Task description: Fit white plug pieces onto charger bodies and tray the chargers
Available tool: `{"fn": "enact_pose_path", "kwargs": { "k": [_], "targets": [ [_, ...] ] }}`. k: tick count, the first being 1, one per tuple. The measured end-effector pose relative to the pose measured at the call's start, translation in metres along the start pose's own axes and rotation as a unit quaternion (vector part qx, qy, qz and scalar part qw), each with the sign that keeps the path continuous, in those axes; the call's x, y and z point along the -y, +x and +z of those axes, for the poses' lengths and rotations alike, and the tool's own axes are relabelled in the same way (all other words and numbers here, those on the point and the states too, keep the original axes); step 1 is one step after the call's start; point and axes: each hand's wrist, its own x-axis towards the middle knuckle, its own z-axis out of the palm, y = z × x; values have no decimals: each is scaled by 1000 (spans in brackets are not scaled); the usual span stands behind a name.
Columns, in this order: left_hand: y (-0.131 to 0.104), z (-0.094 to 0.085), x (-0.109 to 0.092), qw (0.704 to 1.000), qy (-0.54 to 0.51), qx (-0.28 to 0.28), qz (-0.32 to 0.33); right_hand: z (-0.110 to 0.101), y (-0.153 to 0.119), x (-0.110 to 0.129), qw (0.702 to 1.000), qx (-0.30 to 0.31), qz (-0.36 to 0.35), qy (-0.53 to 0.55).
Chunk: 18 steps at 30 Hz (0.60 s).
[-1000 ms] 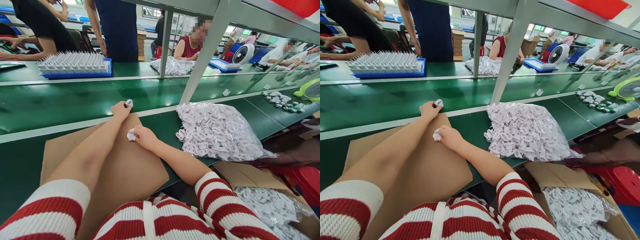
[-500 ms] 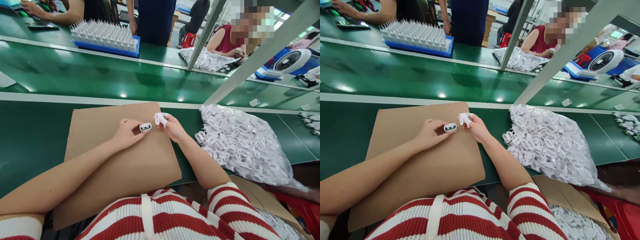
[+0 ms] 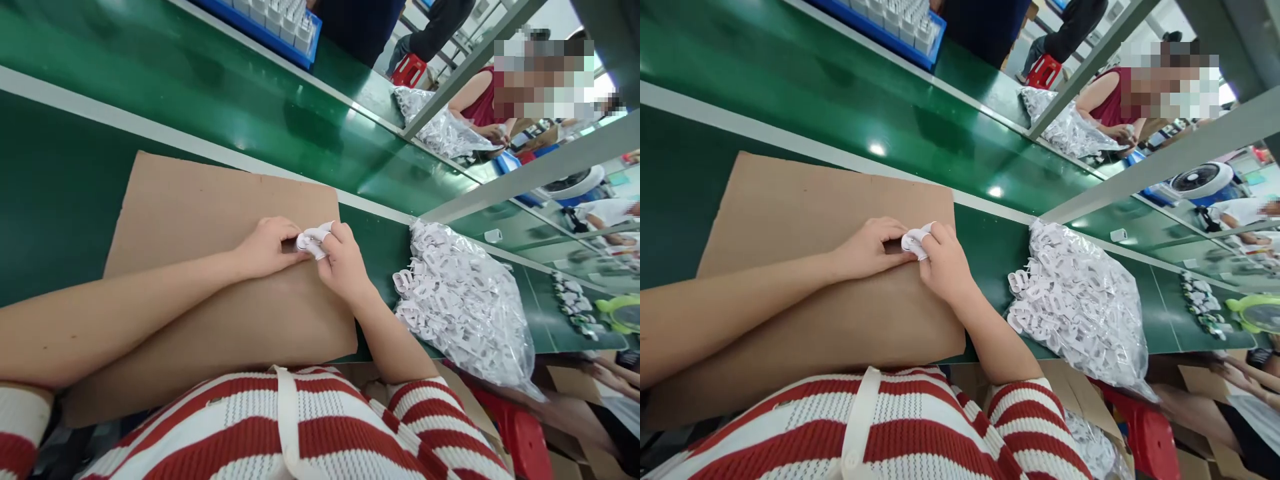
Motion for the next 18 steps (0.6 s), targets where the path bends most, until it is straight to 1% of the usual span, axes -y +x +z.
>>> {"fn": "enact_pose_path", "kwargs": {
  "k": [5, 8, 10, 13, 15, 18],
  "targets": [
    [-1, 1, -3, 1000, 4, 2, -1, 1, 0, 3, 1000, -3, -11, -25],
    [-1, 1, -3, 1000, 2, 5, -10, 1, 0, 3, 999, 7, -11, -34],
    [-1, 1, -2, 1000, 1, 4, -12, 0, 2, 3, 999, 16, -7, -40],
    [0, 1, -2, 1000, 3, 2, 2, -2, 5, 5, 998, 29, 5, -48],
    [0, 1, -2, 1000, 7, 0, 8, -6, 8, 8, 998, 44, 9, -51],
    [0, -1, -3, 1000, 9, 1, 1, -10, 13, 14, 995, 72, 5, -68]
  ]
}}
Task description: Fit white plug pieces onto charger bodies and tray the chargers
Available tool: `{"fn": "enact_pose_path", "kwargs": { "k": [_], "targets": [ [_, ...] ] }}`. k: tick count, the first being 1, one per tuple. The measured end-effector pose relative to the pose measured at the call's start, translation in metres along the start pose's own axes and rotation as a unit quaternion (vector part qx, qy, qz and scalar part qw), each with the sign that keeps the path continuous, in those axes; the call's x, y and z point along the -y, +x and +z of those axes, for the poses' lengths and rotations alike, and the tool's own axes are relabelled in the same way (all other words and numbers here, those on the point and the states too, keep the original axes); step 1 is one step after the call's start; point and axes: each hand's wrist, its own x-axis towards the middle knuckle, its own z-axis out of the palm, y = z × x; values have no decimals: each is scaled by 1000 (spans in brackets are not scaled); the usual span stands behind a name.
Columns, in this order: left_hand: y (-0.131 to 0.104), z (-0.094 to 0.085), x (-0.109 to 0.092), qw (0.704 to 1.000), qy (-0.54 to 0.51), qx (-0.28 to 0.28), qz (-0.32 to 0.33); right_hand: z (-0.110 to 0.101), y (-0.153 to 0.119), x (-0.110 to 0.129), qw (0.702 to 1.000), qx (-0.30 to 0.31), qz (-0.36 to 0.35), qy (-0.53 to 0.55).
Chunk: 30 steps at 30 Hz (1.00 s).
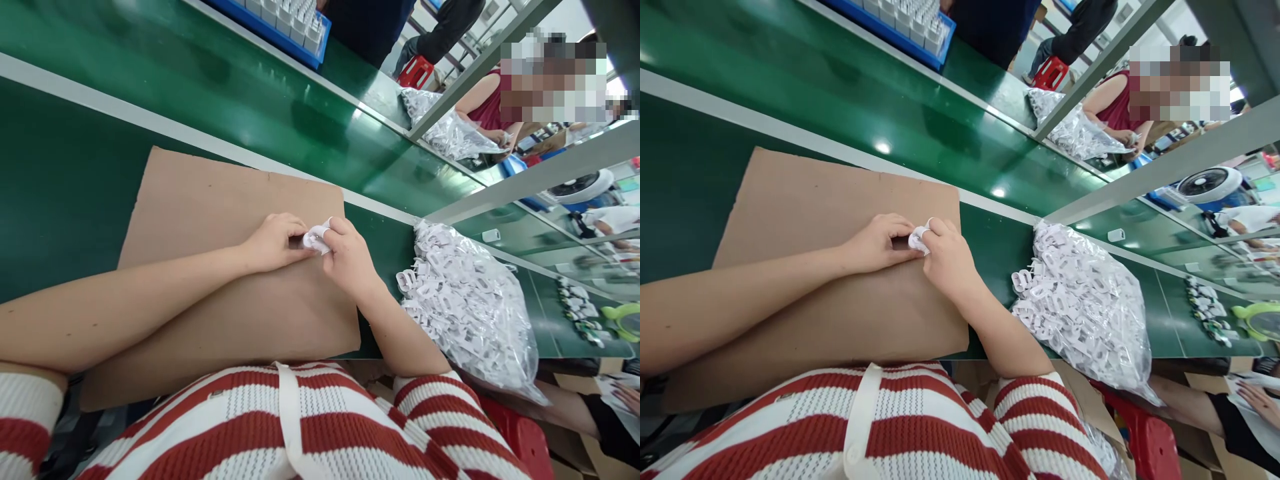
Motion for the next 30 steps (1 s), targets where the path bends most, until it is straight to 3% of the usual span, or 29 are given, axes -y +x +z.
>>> {"fn": "enact_pose_path", "kwargs": {
  "k": [4, 10, 16, 20, 26, 30],
  "targets": [
    [0, -1, -1, 1000, 4, 11, -2, 0, 4, 0, 1000, -4, -3, -21],
    [-2, 1, -1, 1000, 6, -2, -7, 11, -2, -11, 997, -49, 17, 50],
    [-4, 6, 2, 1000, 15, -12, -9, 10, 0, 1, 997, -48, 30, -56],
    [-10, 3, -1, 1000, 12, -22, 1, 8, 4, 9, 997, -41, 15, -61],
    [-19, -6, -4, 1000, 20, 15, 14, 40, -6, 7, 988, -136, 40, 65],
    [-17, -12, -1, 992, -106, -9, -71, 58, -9, 1, 954, -203, 53, 212]
  ]
}}
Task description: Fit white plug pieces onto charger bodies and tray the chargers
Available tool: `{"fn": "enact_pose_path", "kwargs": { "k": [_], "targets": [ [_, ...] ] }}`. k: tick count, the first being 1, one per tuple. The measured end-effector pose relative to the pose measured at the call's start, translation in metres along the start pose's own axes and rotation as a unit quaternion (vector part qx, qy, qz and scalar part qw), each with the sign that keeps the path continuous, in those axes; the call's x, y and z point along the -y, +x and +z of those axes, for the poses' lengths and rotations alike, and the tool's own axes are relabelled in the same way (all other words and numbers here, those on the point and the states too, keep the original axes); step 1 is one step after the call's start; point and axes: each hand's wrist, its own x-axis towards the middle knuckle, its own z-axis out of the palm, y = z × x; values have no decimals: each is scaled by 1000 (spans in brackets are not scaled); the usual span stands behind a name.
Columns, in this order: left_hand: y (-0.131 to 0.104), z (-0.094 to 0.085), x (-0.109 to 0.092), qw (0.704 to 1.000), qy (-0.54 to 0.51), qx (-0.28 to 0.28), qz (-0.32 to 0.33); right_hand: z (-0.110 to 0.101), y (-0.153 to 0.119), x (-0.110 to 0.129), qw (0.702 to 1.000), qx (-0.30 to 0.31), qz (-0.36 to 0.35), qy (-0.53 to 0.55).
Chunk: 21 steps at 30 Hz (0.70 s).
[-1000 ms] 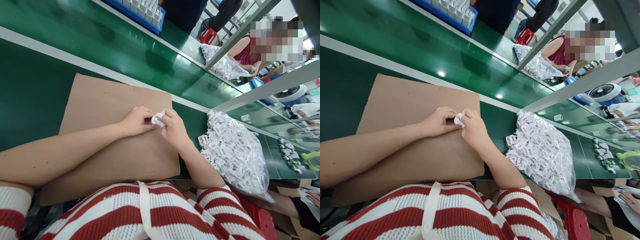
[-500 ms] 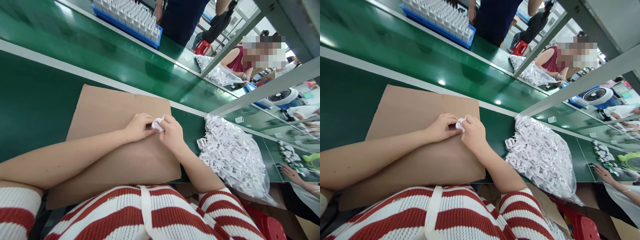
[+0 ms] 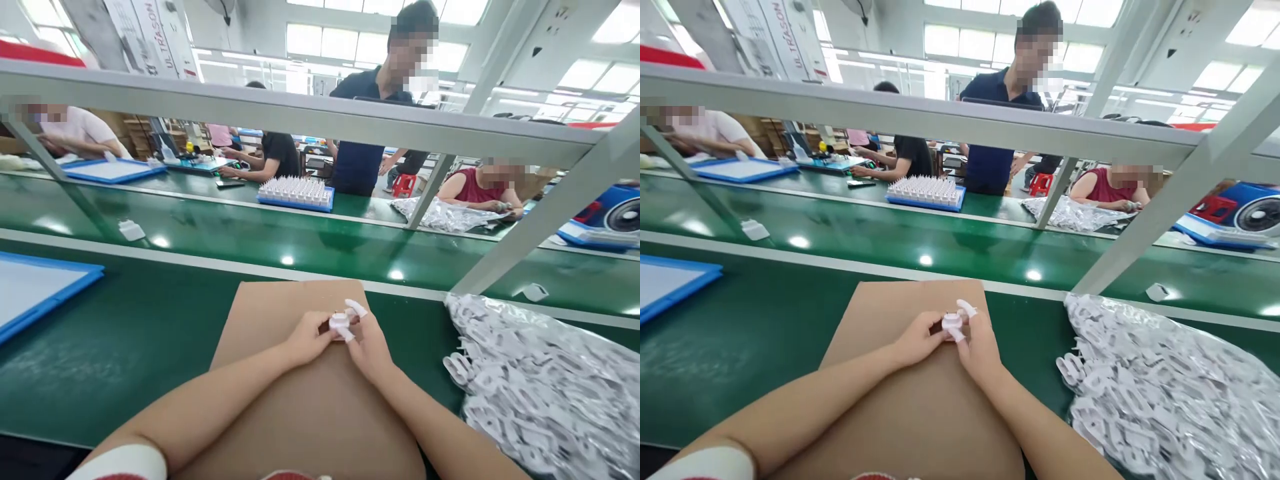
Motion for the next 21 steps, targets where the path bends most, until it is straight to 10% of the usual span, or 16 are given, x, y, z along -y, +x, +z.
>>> {"fn": "enact_pose_path", "kwargs": {
  "k": [3, 9, 16, 21],
  "targets": [
    [3, -12, 5, 988, -130, -18, -82, 0, -1, 1, 998, 50, -32, 2],
    [6, -34, 12, 967, -190, 142, -91, -1, 0, 1, 990, 119, -34, 70],
    [-5, -19, -5, 984, -175, 7, -24, 0, 9, -5, 984, 21, 25, 176],
    [-6, -25, -6, 992, -121, 19, 4, 4, 9, -4, 970, 11, 77, 231]
  ]
}}
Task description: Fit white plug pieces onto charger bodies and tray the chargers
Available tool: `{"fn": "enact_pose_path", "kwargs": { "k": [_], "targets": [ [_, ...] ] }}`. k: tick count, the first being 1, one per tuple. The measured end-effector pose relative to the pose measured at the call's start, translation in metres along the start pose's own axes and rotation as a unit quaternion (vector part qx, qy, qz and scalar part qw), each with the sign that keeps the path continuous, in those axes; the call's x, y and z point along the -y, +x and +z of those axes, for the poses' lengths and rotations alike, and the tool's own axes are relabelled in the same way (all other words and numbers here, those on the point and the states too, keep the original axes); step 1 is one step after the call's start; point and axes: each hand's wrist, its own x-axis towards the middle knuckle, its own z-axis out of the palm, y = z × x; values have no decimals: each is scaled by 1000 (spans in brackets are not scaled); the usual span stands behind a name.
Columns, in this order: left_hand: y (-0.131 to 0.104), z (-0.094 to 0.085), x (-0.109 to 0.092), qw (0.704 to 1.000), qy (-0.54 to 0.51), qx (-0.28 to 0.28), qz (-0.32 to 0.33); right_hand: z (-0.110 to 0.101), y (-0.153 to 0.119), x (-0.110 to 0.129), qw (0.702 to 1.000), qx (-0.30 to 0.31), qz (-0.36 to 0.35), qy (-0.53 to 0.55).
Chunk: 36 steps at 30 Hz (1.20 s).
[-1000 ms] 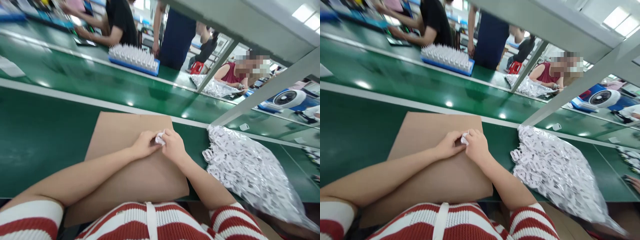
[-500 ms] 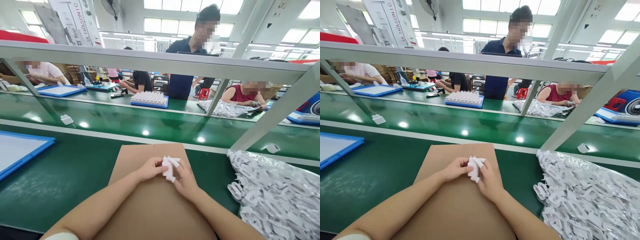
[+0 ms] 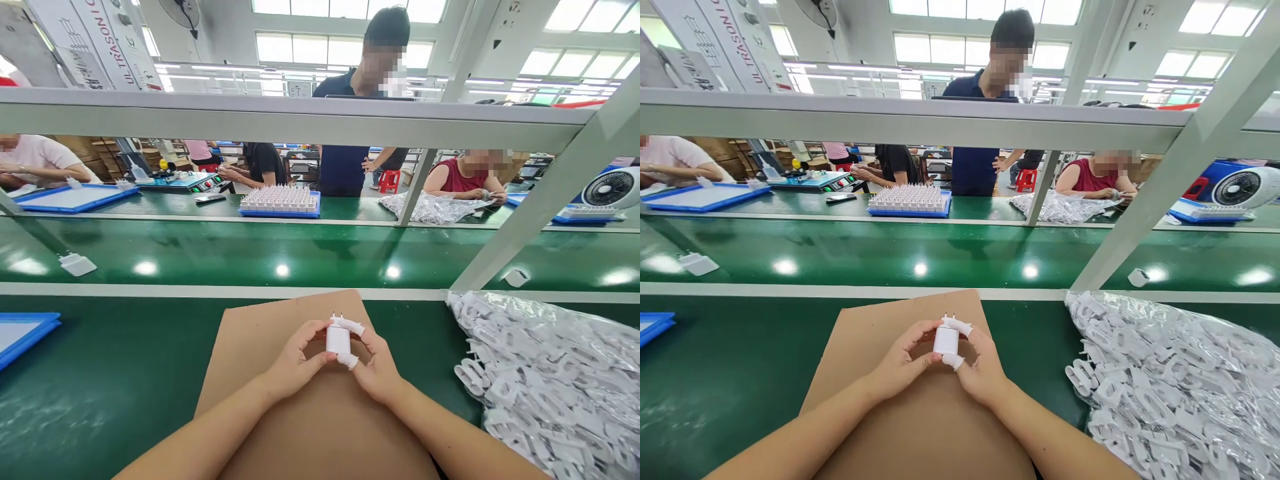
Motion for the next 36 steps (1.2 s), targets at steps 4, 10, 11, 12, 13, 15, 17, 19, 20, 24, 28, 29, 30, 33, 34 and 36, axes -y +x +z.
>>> {"fn": "enact_pose_path", "kwargs": {
  "k": [4, 10, 11, 12, 13, 15, 17, 19, 20, 24, 28, 29, 30, 33, 34, 36],
  "targets": [
    [1, 1, 7, 1000, 2, -15, 13, 5, -2, -4, 1000, -7, 15, 12],
    [4, 7, 14, 997, -54, -52, -9, 11, 1, -12, 995, -7, 49, 82],
    [4, 7, 14, 996, -78, -46, -20, 12, 1, -12, 996, -10, 49, 77],
    [5, 6, 14, 994, -102, -39, -32, 12, 1, -12, 997, -12, 46, 64],
    [6, 6, 13, 991, -123, -33, -43, 12, 0, -12, 998, -11, 39, 45],
    [6, 6, 12, 986, -156, -32, -58, 11, -2, -12, 1000, -3, 15, 2],
    [7, 6, 12, 981, -176, -29, -76, 10, -3, -13, 999, -1, -9, -34],
    [8, 6, 11, 978, -180, -25, -99, 8, -4, -15, 997, 3, -22, -68],
    [8, 5, 11, 977, -178, -27, -111, 7, -4, -16, 996, 9, -24, -84],
    [8, 5, 7, 972, -188, -46, -134, 6, -5, -19, 990, 34, -39, -130],
    [8, 7, 5, 963, -226, -17, -147, 7, -7, -18, 989, 30, -53, -137],
    [8, 7, 5, 961, -231, -6, -152, 7, -7, -18, 988, 30, -55, -138],
    [8, 8, 5, 960, -234, 2, -156, 7, -7, -17, 988, 30, -57, -140],
    [9, 9, 4, 953, -250, -13, -171, 7, -6, -12, 987, 29, -64, -142],
    [9, 10, 3, 946, -268, -22, -180, 7, -5, -10, 987, 32, -66, -140],
    [8, 12, 2, 925, -324, -28, -197, 8, -4, -5, 986, 41, -78, -138]
  ]
}}
